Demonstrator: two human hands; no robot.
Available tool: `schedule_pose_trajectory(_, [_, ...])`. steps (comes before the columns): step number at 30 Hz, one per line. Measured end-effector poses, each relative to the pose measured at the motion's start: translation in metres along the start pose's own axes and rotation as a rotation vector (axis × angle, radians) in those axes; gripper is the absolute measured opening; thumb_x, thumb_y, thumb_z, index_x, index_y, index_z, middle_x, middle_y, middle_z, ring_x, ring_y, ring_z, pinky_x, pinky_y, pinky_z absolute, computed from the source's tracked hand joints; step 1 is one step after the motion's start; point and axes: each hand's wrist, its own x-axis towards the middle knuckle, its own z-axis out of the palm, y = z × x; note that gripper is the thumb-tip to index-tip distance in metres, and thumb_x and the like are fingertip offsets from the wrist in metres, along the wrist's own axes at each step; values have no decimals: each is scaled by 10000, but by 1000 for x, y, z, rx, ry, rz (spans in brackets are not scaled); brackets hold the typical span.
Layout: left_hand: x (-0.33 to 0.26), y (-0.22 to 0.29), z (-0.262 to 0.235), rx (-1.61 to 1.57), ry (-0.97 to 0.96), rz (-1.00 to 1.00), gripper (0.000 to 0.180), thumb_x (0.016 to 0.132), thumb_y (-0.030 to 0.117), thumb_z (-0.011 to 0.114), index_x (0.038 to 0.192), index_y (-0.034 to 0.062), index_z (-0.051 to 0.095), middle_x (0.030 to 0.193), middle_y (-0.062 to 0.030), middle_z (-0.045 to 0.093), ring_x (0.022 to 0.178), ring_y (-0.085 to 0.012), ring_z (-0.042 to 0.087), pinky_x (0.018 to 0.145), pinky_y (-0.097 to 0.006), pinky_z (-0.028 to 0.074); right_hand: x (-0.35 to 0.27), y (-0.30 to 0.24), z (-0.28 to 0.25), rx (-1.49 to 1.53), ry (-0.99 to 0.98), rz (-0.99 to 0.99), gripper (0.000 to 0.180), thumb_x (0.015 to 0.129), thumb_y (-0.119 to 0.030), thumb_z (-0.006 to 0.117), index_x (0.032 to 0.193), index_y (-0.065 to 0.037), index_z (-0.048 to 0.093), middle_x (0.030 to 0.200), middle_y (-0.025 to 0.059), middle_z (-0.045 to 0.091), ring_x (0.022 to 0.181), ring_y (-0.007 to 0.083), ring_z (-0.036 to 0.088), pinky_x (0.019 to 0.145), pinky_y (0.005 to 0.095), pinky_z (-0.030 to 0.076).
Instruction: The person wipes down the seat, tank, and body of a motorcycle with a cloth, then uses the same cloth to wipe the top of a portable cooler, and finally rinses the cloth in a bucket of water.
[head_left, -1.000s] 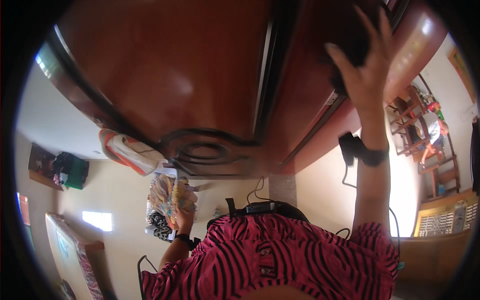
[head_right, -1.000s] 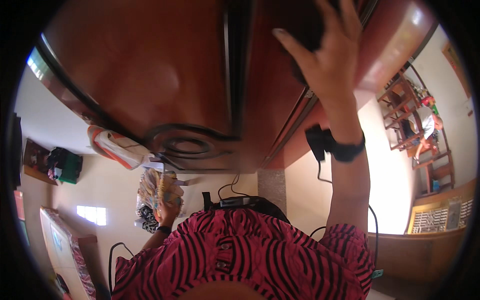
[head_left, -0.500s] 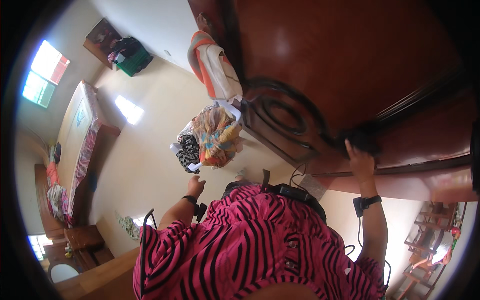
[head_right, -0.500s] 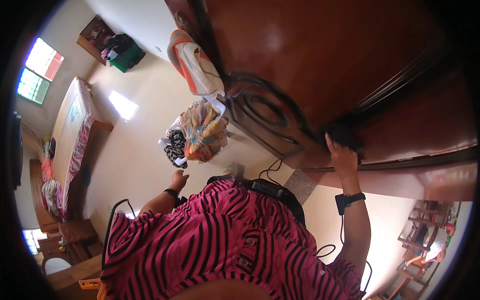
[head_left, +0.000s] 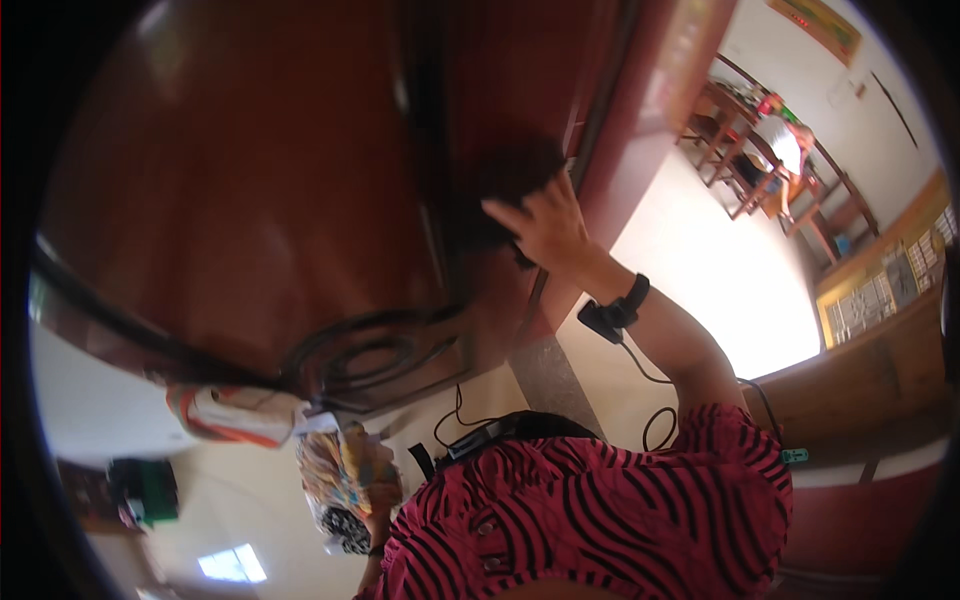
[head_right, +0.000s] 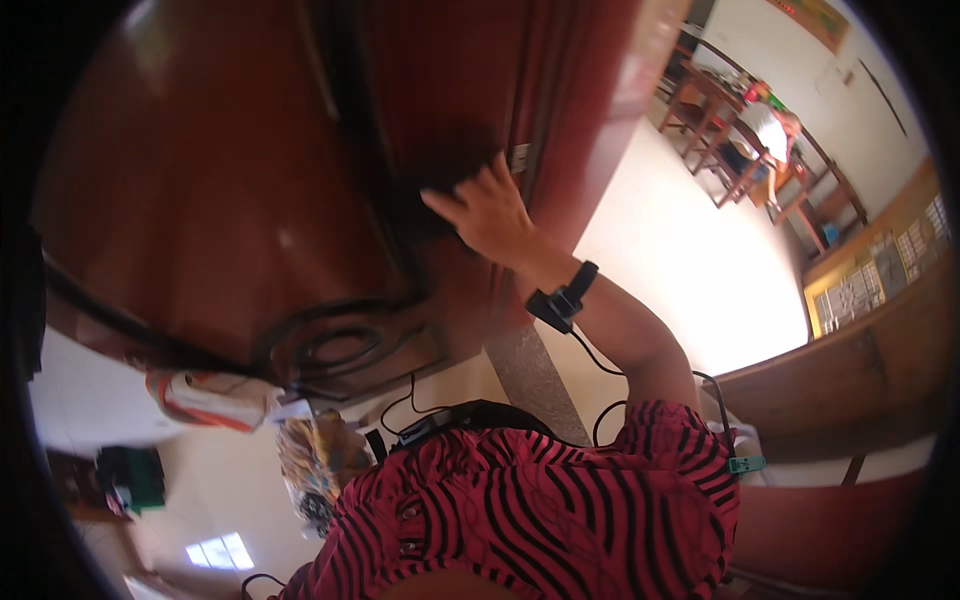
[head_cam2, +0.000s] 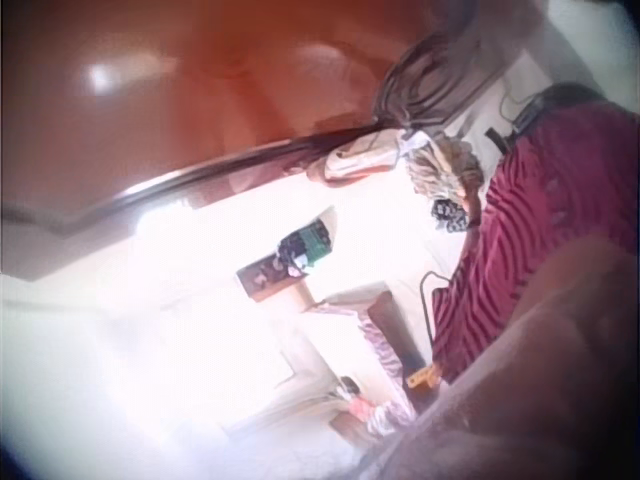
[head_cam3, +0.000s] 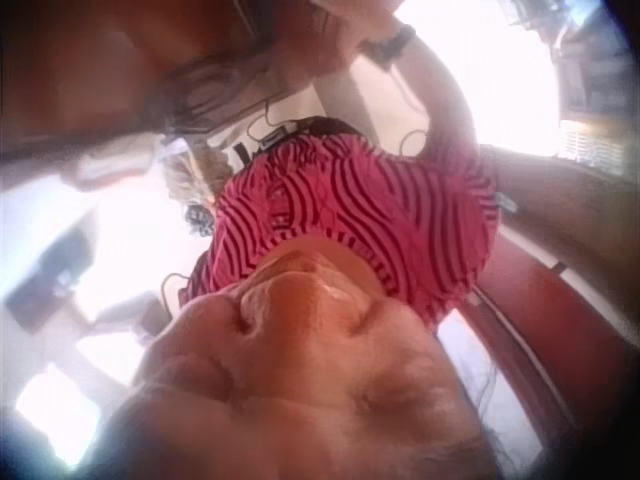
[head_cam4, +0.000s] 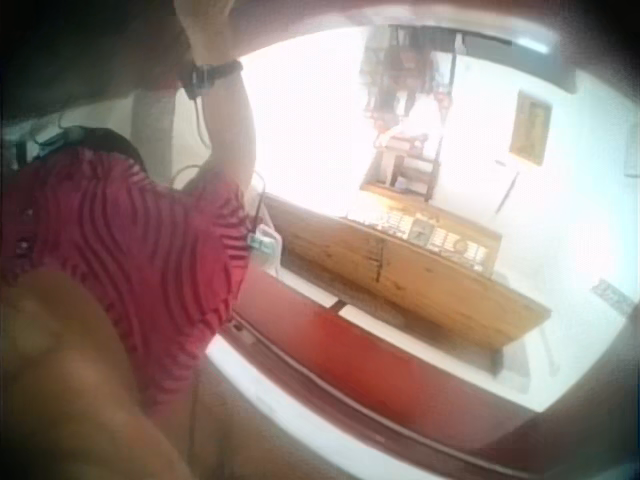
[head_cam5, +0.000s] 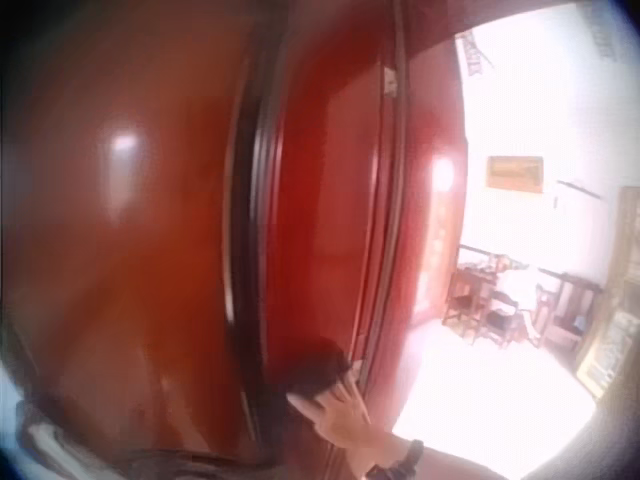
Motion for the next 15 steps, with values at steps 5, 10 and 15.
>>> schedule_pose_trajectory(5, [60, 29, -37, -365, -105, -300, 224, 782, 230, 633, 867, 25, 668, 716, -169, 618, 729, -350, 612, 639, -435, 475, 34, 17, -34, 535, 478, 681, 810, 705, -239, 754, 1384, -108, 332, 1255, 238, 380, 1171, 406, 424, 1032, 470, 354])
schedule_pose_trajectory(10, [105, 54, -66, -459, -106, -327, 232, 784, 235, 633, 873, 23, 668, 718, -168, 620, 728, -346, 613, 638, -433, 476, 7, -22, 40, 786, 444, 794, 911, 779, -355, 707, 1396, 59, 180, 1393, 286, 269, 1279, 450, 316, 1036, 450, 351])
schedule_pose_trajectory(15, [143, 76, -81, -442, -103, -302, 241, 785, 240, 633, 878, 21, 667, 720, -168, 622, 727, -342, 614, 637, -430, 476, -17, -43, 52, 981, 94, 931, 943, 799, -395, 682, 1408, 72, 135, 1416, 299, 239, 1323, 416, 270, 1073, 430, 304])
